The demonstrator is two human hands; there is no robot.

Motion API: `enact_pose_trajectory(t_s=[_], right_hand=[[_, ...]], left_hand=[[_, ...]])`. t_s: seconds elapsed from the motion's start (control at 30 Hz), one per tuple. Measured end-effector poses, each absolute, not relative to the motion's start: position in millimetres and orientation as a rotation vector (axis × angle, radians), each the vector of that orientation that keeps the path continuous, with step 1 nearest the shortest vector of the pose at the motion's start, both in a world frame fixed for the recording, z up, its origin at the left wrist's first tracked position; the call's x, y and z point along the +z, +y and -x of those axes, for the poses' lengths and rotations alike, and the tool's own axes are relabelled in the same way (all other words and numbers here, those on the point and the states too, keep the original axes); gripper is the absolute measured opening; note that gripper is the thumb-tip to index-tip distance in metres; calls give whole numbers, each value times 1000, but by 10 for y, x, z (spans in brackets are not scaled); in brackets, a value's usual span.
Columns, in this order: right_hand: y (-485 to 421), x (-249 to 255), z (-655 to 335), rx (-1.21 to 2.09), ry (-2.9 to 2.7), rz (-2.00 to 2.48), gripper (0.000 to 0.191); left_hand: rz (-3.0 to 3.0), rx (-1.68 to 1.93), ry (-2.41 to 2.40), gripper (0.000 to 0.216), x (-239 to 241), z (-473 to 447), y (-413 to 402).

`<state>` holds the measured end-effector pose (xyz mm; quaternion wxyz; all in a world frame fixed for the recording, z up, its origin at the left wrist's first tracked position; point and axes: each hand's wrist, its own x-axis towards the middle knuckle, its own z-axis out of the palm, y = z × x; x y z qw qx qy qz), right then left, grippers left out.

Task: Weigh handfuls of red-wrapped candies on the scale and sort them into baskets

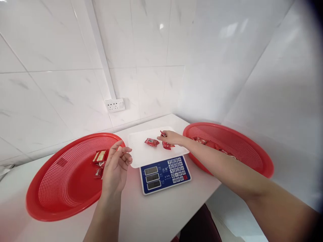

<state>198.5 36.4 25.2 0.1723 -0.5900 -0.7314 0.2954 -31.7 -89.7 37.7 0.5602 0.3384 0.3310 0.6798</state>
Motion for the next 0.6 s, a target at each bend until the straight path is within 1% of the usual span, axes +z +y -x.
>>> enact_pose_trajectory(t_s=[0.13,0.2,0.33,0.43,0.5,0.6], right_hand=[[413,321,-1968,1024,-1941,1654,35],[415,361,-1941,1067,-1929,1683,38],[403,407,-1887,901,-1987,1847,49],[406,429,-1876,842,-1974,1844,52],[417,449,-1874,835,-1957,1812,51],[441,472,-1870,831,-1956,1768,42]], left_hand=[[-803,1602,760,28,381,330,-892],[-809,1608,751,29,376,332,-890],[-816,1626,745,26,380,348,-897],[-812,1630,742,26,390,359,-901],[-812,1633,742,26,391,360,-900],[-817,1634,743,26,388,358,-900]])
